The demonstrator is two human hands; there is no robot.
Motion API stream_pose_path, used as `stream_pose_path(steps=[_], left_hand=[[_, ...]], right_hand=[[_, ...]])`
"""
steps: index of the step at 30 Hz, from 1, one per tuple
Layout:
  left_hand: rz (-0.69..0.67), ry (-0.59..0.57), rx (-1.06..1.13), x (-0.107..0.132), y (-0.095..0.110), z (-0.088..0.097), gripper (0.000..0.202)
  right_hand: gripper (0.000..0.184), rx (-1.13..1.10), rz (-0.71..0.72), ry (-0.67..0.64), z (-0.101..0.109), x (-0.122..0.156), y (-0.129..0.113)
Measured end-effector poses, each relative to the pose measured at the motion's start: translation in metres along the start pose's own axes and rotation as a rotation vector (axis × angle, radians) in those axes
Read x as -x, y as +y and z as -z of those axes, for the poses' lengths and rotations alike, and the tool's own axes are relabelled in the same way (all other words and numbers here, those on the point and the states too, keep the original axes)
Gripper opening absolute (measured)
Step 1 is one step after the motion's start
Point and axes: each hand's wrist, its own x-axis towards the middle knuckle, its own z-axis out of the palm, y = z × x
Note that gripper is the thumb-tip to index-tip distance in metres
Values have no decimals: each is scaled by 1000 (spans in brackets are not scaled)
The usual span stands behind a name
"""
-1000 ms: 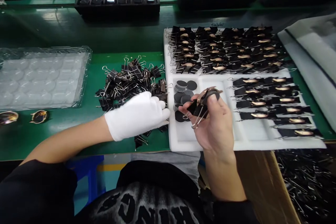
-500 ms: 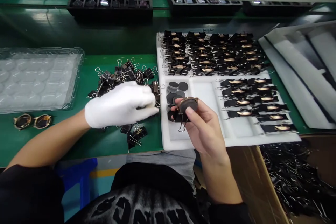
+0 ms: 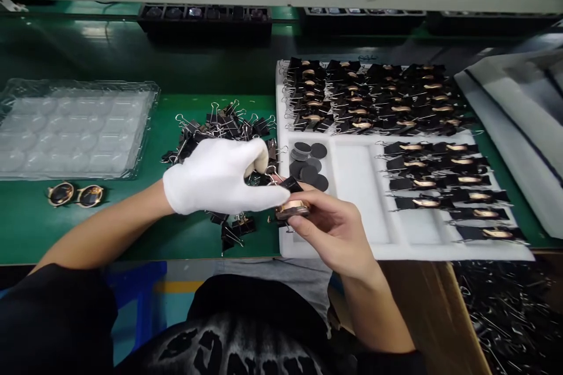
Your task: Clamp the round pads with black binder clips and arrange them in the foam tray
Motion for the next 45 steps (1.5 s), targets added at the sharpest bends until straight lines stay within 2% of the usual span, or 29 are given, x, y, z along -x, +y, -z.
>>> stream_pose_path(steps=[3, 6, 11, 16, 19, 24, 27, 36, 39, 45], left_hand=[[-31, -145, 94, 0, 1, 0, 34], [-30, -182, 194, 0, 2, -3, 32], [-42, -146, 255, -2, 0, -6, 38], [-4, -110, 332, -2, -7, 0, 35], [-48, -58, 323, -2, -9, 1, 33], [-166, -62, 256, 0, -8, -2, 42], [-189, -68, 243, 1, -7, -2, 44], [-156, -106, 259, 2, -8, -4, 46], [-157, -103, 256, 2, -7, -7, 46], [-92, -107, 265, 1, -4, -6, 35]], right_hand=[[14, -6, 15, -4, 2, 2, 3], [14, 11, -7, -23, 3, 3, 5], [13, 51, -16, -46, 6, 3, 0], [13, 162, -37, 52, 20, -3, -5], [17, 191, -105, 77, 27, -7, -3], [22, 298, -129, 15, 29, -10, -4], [22, 365, -126, -32, 29, -12, -6], [18, 367, -85, -63, 31, -16, -11], [17, 429, -87, -93, 30, -17, -16], [18, 531, -51, -125, 28, -17, -23]])
